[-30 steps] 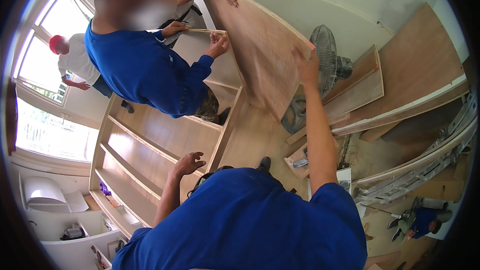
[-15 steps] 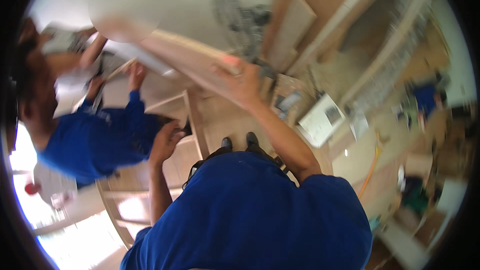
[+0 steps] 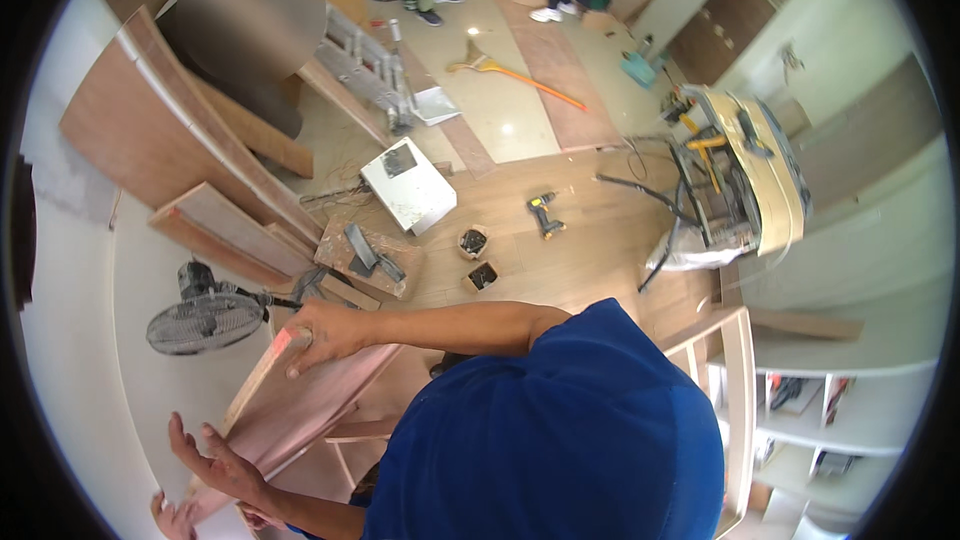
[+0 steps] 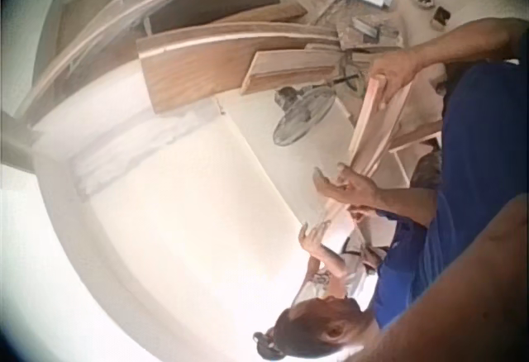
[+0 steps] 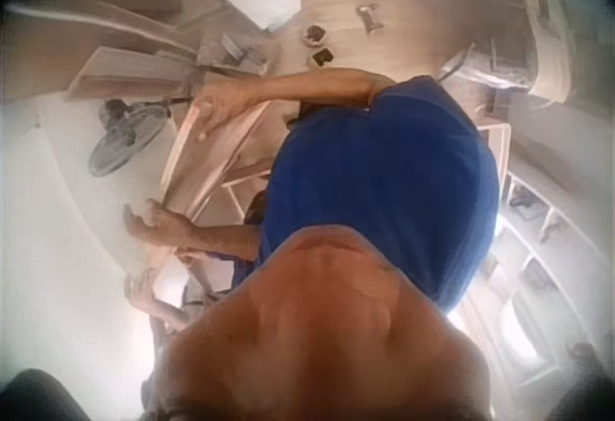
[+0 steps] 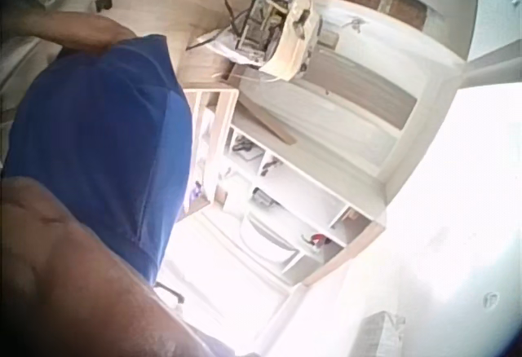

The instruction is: The person handles wooden planks and a large curved plywood sheet in a workshop. They position the plywood on the floor and use a hand saw to cut along a marked line. Other workers are present in the background.

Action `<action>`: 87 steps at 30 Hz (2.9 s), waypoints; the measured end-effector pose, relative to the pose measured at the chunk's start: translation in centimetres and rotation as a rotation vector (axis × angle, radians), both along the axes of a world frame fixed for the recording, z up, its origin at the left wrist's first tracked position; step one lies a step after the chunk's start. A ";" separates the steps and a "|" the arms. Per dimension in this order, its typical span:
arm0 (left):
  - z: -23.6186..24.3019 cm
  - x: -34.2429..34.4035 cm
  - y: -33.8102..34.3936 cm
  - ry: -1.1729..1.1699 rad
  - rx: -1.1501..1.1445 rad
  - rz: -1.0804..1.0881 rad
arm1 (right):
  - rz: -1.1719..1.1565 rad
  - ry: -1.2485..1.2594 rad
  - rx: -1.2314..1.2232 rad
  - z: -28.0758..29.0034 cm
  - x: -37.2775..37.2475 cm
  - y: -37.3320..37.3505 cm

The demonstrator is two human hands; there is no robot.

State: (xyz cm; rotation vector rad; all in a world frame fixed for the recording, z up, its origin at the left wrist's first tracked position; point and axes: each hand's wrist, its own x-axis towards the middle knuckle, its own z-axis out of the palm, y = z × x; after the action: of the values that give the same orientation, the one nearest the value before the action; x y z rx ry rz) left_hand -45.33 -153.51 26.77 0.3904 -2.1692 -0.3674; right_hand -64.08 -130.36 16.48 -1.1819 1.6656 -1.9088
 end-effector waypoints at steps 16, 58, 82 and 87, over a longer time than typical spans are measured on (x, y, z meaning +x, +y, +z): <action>0.5 -0.6 9.8 -0.506 -0.112 -0.436 | -0.096 -0.047 -0.053 0.5 3.7 15.2; 0.8 -14.5 41.4 -0.292 -0.503 -0.914 | -1.000 -1.328 0.999 -41.9 54.7 42.3; 0.5 -9.6 40.8 -0.187 -0.132 -1.120 | -1.165 -1.505 0.532 -36.1 48.3 44.9; 0.8 -8.1 41.2 -0.168 -0.152 -1.116 | -1.090 -1.566 0.562 -36.9 50.1 47.5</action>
State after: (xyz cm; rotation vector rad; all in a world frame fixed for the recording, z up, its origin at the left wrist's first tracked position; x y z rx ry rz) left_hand -53.44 -112.30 27.54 -0.9575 -2.3715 -0.7715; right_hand -13.93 -82.87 -20.42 1.4209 1.5000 -1.5667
